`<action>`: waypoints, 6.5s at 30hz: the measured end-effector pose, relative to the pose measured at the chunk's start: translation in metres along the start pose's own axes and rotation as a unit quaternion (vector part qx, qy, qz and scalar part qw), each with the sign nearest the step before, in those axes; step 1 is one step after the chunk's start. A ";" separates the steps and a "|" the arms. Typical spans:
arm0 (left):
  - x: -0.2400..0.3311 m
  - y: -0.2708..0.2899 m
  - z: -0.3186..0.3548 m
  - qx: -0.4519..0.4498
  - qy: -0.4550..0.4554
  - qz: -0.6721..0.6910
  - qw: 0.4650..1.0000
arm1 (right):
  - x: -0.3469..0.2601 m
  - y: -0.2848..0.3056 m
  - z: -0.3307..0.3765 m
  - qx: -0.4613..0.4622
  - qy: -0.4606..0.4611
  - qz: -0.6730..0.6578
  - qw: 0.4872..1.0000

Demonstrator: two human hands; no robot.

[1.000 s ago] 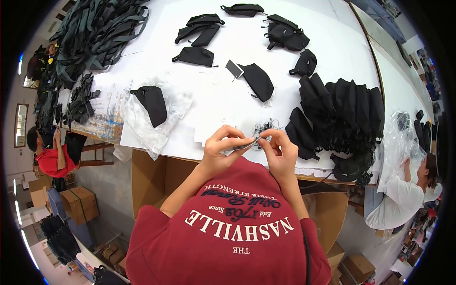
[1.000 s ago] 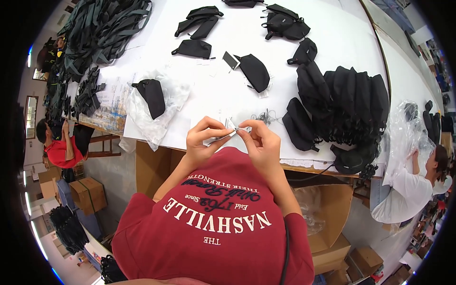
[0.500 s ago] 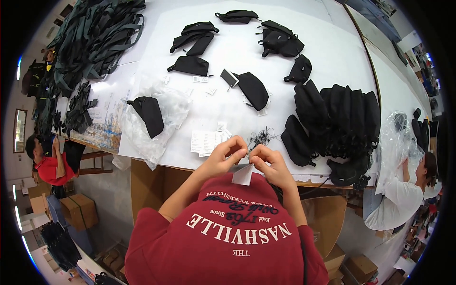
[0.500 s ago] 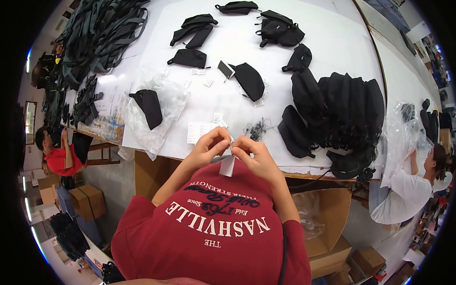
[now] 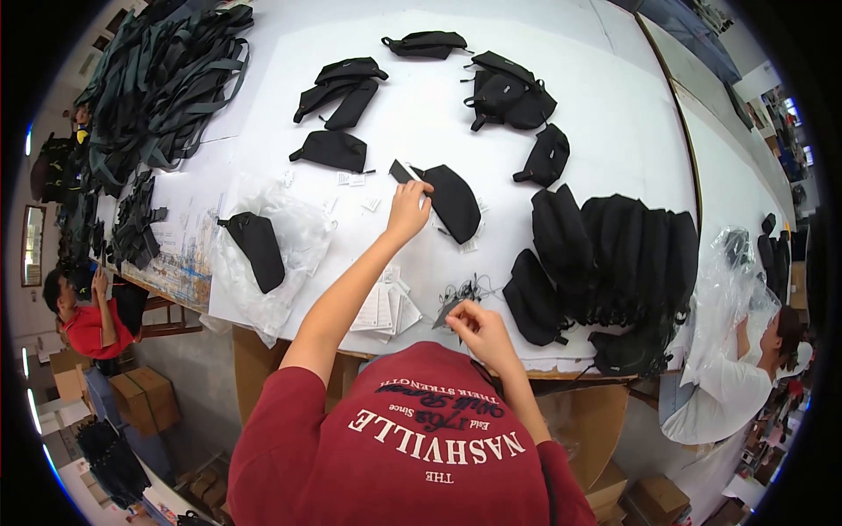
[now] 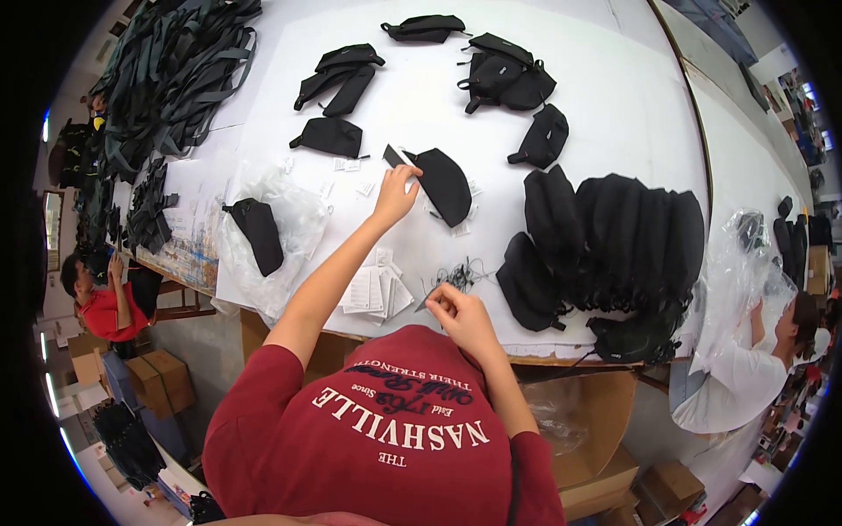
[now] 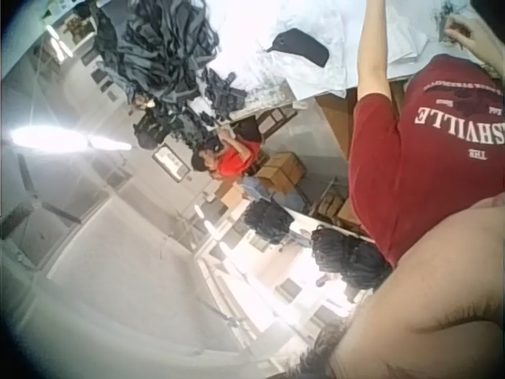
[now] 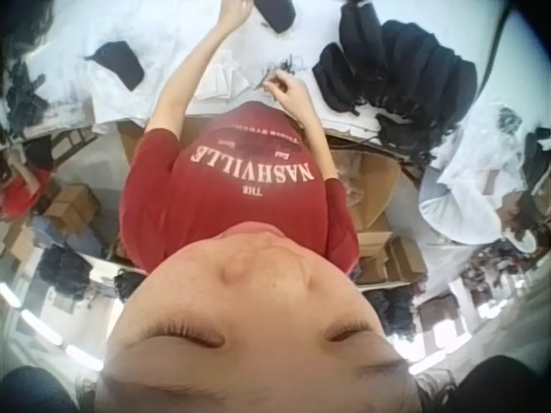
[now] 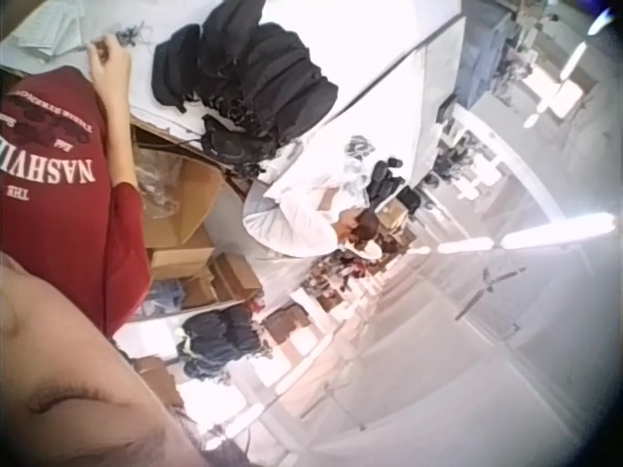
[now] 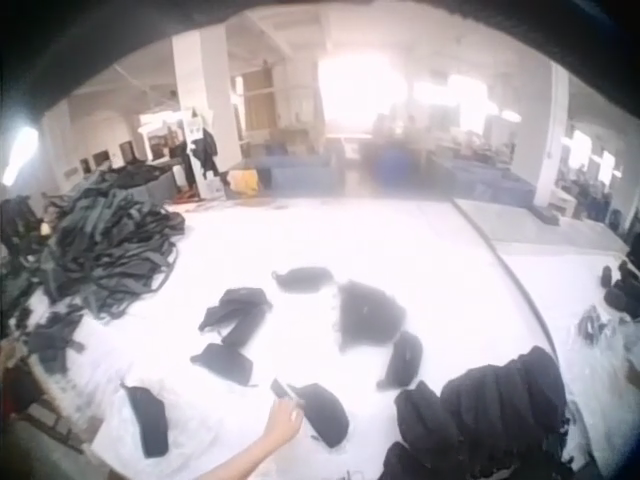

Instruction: The recorder is assembling or packaging small black textile components, possibly for bags or pouches, by inserting small white tags and silica gel packets.

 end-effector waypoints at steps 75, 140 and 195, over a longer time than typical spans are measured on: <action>0.219 0.079 0.155 -0.041 0.216 0.429 0.876 | 0.007 0.036 0.036 -0.069 0.109 -0.345 0.930; 0.168 -0.017 0.210 -0.310 0.079 0.352 0.880 | 0.073 0.041 0.043 -0.025 0.062 -0.275 0.959; 0.146 0.008 0.222 -0.162 0.261 0.292 0.906 | 0.046 0.118 0.081 -0.029 0.086 -0.293 0.952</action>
Point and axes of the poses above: each hand's wrist, its own z-axis away from the middle knuckle, its own y-axis out of the back of the hand, x = y × z, the point moved 6 cm from there along -z, towards the middle knuckle, and after that the axes turned 7 degrees about -y, right-handed, at the moved point
